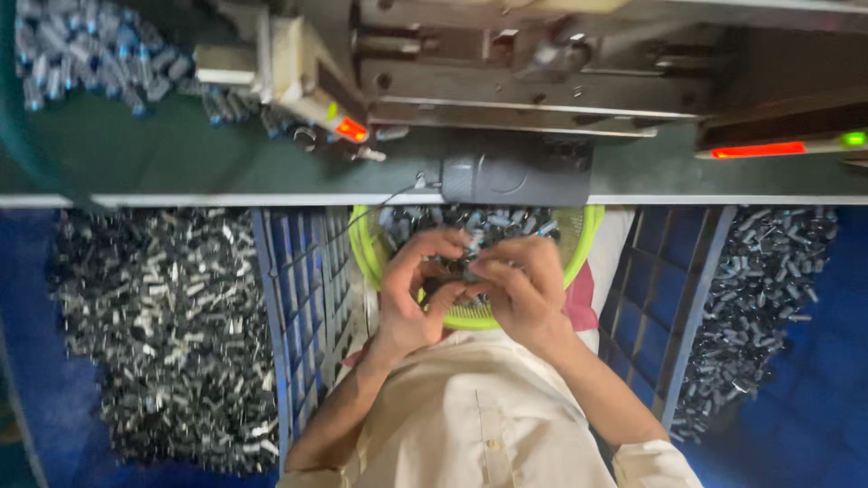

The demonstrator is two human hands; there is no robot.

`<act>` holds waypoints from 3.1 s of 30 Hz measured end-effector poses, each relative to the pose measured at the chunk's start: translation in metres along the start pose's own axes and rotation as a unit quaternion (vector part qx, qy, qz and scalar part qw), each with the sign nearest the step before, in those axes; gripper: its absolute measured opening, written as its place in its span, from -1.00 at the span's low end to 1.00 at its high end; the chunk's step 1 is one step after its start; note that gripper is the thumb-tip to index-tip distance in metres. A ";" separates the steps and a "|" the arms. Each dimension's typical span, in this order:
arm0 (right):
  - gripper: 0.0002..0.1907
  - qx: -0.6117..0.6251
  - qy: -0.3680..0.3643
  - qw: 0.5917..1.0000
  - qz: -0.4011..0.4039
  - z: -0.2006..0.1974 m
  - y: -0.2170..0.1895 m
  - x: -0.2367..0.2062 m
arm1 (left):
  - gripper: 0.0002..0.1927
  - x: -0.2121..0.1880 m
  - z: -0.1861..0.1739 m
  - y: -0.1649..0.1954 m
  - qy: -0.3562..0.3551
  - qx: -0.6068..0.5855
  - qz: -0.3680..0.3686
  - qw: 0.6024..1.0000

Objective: The person repeatedly picks small cylindrical components and metal rings from a green basket, inserts the components into a machine slot, and collects the assembled keychains. The process continues in a steady loop throughout the clip.

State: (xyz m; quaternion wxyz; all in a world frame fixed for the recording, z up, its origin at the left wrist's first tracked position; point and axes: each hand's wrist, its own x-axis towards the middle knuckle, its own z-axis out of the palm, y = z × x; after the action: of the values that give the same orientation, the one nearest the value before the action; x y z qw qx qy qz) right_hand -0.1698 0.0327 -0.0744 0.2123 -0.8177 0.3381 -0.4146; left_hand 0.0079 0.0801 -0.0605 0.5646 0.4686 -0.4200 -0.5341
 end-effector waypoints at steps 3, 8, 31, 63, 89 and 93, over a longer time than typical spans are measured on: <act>-0.65 0.151 -0.061 0.975 0.153 0.002 0.004 -0.011 | -0.83 0.005 0.003 -0.003 0.005 0.073 -0.041 0.996; -0.73 0.350 0.034 0.886 0.304 0.012 0.003 -0.033 | -0.78 0.000 0.007 -0.006 0.076 0.263 0.177 0.945; -0.72 0.041 0.107 0.992 -0.056 -0.023 0.053 0.171 | -0.69 -0.025 -0.016 -0.032 -0.008 -0.118 0.078 0.990; -0.68 0.417 -0.007 0.842 0.341 0.023 0.019 -0.037 | -0.69 -0.011 -0.001 -0.013 -0.008 -0.082 0.141 0.987; -0.63 0.450 0.118 0.836 0.291 0.035 0.004 -0.040 | -0.63 0.007 -0.003 -0.003 0.025 0.444 0.362 0.819; -0.74 0.568 0.153 0.720 0.368 0.038 0.017 -0.036 | -0.64 -0.006 -0.001 0.004 0.055 0.439 0.332 0.833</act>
State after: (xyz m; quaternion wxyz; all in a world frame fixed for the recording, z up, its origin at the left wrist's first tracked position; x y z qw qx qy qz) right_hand -0.1600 0.0498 -0.1262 0.7184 -0.2802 0.3414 -0.5375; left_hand 0.0097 0.0861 -0.0568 0.4649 0.5277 -0.7093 -0.0473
